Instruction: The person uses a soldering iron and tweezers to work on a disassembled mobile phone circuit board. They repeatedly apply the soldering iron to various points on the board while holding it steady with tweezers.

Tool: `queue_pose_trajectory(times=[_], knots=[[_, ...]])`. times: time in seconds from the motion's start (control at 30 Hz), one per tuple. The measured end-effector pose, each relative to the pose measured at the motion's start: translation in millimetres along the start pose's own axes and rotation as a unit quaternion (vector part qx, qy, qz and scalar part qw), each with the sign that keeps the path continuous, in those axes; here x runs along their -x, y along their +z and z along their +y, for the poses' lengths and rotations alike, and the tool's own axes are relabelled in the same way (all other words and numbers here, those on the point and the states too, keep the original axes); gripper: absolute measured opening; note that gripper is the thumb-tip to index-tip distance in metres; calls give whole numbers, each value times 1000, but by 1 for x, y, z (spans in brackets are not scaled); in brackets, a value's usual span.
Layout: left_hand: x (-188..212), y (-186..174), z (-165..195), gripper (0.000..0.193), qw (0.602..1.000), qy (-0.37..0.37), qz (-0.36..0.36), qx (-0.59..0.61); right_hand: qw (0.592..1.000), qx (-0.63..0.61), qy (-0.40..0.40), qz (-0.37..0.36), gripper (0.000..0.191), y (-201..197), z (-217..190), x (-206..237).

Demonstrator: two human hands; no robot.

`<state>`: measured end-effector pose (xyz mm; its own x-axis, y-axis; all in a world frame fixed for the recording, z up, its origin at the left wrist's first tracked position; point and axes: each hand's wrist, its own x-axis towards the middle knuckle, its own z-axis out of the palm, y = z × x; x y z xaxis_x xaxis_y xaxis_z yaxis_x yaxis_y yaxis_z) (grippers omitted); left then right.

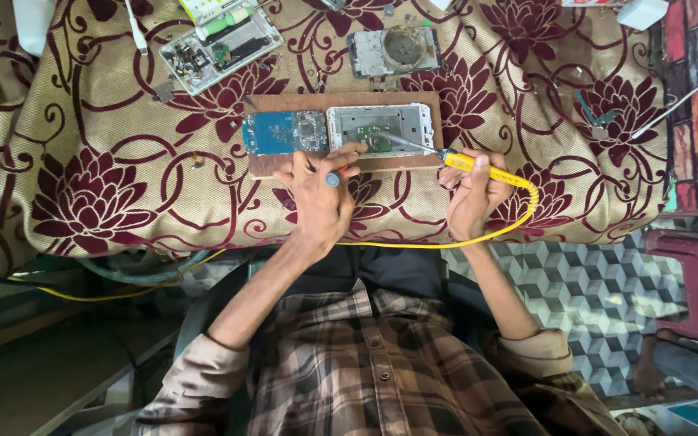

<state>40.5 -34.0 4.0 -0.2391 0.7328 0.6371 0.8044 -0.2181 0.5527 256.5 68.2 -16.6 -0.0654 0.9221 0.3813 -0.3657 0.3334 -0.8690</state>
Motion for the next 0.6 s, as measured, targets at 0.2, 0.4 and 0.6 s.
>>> queue_pose_trajectory(times=[0.2,0.4,0.6], knots=[[-1,1,2,42,1000,-2,-4,14,999,-22,5,-29,31,3,-4,0],[1,0,2,53,1000,2,-31,3,998,23,-1,-61,29,0,-1,1],[5,0,-1,52,999,2,-49,16,992,93,-12,-90,29,-1,-3,2]])
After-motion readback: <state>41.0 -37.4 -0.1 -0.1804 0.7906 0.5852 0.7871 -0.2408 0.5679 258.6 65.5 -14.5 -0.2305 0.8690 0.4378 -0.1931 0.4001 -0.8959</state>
